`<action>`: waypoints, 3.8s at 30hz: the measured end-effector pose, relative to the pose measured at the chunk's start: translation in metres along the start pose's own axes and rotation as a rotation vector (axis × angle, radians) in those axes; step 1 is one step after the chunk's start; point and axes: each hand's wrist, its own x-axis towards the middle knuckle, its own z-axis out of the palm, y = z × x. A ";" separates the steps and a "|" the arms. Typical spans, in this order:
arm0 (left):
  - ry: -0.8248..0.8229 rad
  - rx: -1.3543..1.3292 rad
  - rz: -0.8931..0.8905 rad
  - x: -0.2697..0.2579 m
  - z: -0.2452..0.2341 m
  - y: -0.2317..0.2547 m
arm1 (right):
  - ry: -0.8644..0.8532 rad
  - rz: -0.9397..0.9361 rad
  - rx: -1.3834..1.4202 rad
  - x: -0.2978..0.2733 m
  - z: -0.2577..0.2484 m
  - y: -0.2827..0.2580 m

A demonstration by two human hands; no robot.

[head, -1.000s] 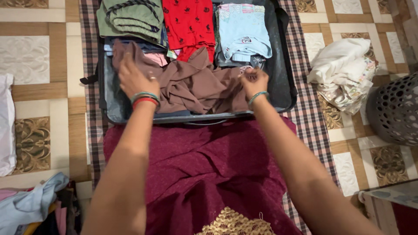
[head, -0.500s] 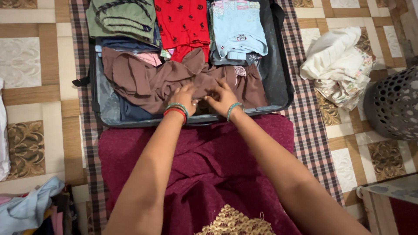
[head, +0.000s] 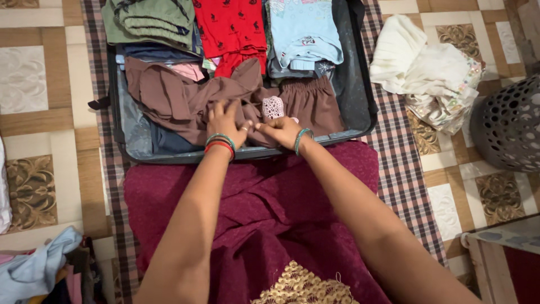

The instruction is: The person folds several pieces of clothing by hand and places them into an open suitcase. They fold a light blue shirt, a brown top, and a brown blouse with lace trim, arranging each neatly inside the suitcase.

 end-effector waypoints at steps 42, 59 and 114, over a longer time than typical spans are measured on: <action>0.021 -0.138 0.104 0.020 -0.060 0.023 | 0.117 -0.221 1.541 0.022 -0.064 -0.005; -0.424 -0.510 0.179 0.022 -0.040 0.036 | 0.130 -0.332 1.583 0.020 -0.118 -0.042; -0.005 -0.821 -0.282 0.057 -0.006 0.037 | 0.476 -0.539 -0.170 0.001 -0.069 -0.054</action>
